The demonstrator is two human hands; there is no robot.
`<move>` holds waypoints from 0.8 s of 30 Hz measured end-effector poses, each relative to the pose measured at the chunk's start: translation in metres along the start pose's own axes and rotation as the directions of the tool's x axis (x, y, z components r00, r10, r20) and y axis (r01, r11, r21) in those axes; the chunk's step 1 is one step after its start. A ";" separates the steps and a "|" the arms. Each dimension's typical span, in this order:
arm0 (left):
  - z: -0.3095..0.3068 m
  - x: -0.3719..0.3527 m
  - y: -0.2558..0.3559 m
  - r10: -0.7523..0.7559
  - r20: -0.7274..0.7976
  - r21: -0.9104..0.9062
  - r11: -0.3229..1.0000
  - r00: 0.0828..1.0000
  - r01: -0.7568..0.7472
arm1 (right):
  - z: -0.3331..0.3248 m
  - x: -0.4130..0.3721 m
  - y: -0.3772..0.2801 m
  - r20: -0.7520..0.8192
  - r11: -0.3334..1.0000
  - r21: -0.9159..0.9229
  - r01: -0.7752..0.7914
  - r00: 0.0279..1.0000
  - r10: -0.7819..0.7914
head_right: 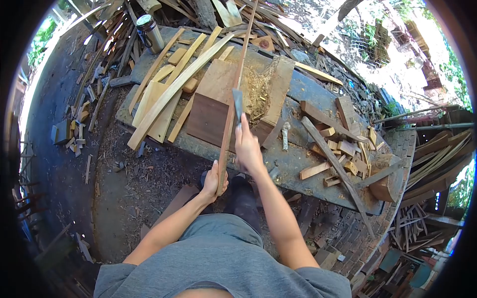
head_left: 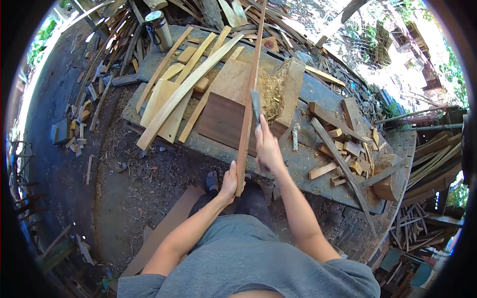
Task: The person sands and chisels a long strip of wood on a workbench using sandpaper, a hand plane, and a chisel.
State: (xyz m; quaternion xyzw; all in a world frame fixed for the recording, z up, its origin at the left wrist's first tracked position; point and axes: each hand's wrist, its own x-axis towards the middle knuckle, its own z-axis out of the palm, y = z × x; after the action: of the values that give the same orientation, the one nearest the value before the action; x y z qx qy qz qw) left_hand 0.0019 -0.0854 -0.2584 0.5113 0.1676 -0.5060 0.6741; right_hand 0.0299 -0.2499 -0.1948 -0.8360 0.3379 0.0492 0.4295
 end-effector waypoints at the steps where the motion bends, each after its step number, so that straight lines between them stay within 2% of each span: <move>1: 0.002 0.000 0.001 0.006 -0.001 0.009 1.000 1.000 -0.006 | -0.013 0.017 -0.021 0.023 0.996 0.066 -0.059 0.998 0.058; 2: 0.005 -0.001 0.000 0.007 -0.001 -0.037 0.999 1.000 -0.007 | -0.017 0.044 -0.026 0.031 0.997 0.065 -0.044 0.999 0.042; 3: 0.006 -0.003 0.000 0.005 -0.002 -0.081 0.997 1.000 -0.005 | -0.015 0.074 -0.020 -0.033 0.999 -0.002 0.046 0.998 -0.046; 6: 0.000 0.002 -0.006 0.027 0.012 -0.031 0.999 1.000 -0.027 | -0.020 0.087 -0.024 0.016 0.998 0.064 -0.003 1.000 0.002; 8: 0.001 -0.001 -0.003 0.006 0.024 -0.051 0.999 1.000 -0.005 | -0.019 0.044 -0.027 0.070 0.995 0.056 -0.077 0.995 0.073; 9: 0.001 -0.001 -0.002 -0.026 0.040 -0.071 0.997 0.999 0.028 | 0.000 0.033 0.004 -0.012 0.994 -0.094 0.054 0.998 -0.055; 12: -0.001 0.003 -0.010 -0.013 0.086 -0.110 0.994 0.996 0.022 | 0.000 -0.008 0.001 0.046 0.998 -0.054 0.039 0.998 -0.037; 14: 0.004 -0.002 -0.011 -0.013 0.049 -0.090 0.996 0.999 0.017 | -0.005 0.025 -0.005 0.038 0.996 -0.088 0.009 0.999 -0.006; 15: 0.007 -0.001 -0.007 0.000 0.020 -0.070 0.998 1.000 0.002 | -0.001 0.057 0.000 -0.011 0.998 -0.054 0.044 0.999 -0.044; 17: 0.008 -0.001 -0.003 -0.003 0.004 -0.054 0.999 1.000 0.003 | -0.018 0.107 -0.026 0.026 0.996 -0.085 -0.035 0.999 0.037; 18: 0.007 -0.001 -0.002 -0.012 -0.015 -0.050 0.999 1.000 0.011 | -0.022 0.130 -0.028 0.008 0.996 -0.084 0.032 0.999 -0.031; 19: 0.007 0.000 0.000 -0.011 -0.017 -0.041 0.999 1.000 0.010 | -0.019 0.145 -0.027 -0.057 0.967 -0.227 0.113 0.990 -0.129; 20: 0.007 0.001 0.003 0.011 -0.003 -0.033 0.999 1.000 -0.012 | -0.014 0.148 -0.017 -0.060 0.969 -0.222 0.108 0.991 -0.124; 22: 0.010 0.000 -0.001 0.037 0.014 -0.037 0.999 0.999 -0.037 | -0.011 0.140 -0.016 -0.061 0.995 -0.088 0.056 0.996 -0.062; 24: 0.008 0.002 0.000 -0.007 0.009 -0.076 0.997 1.000 0.007 | 0.013 0.114 0.008 -0.155 0.985 -0.107 0.138 0.976 -0.154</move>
State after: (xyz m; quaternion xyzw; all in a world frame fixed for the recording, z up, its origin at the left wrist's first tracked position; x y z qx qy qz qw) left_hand 0.0005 -0.0936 -0.2561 0.4824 0.1857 -0.5038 0.6921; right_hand 0.1151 -0.3030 -0.2511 -0.8795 0.3066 -0.0348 0.3624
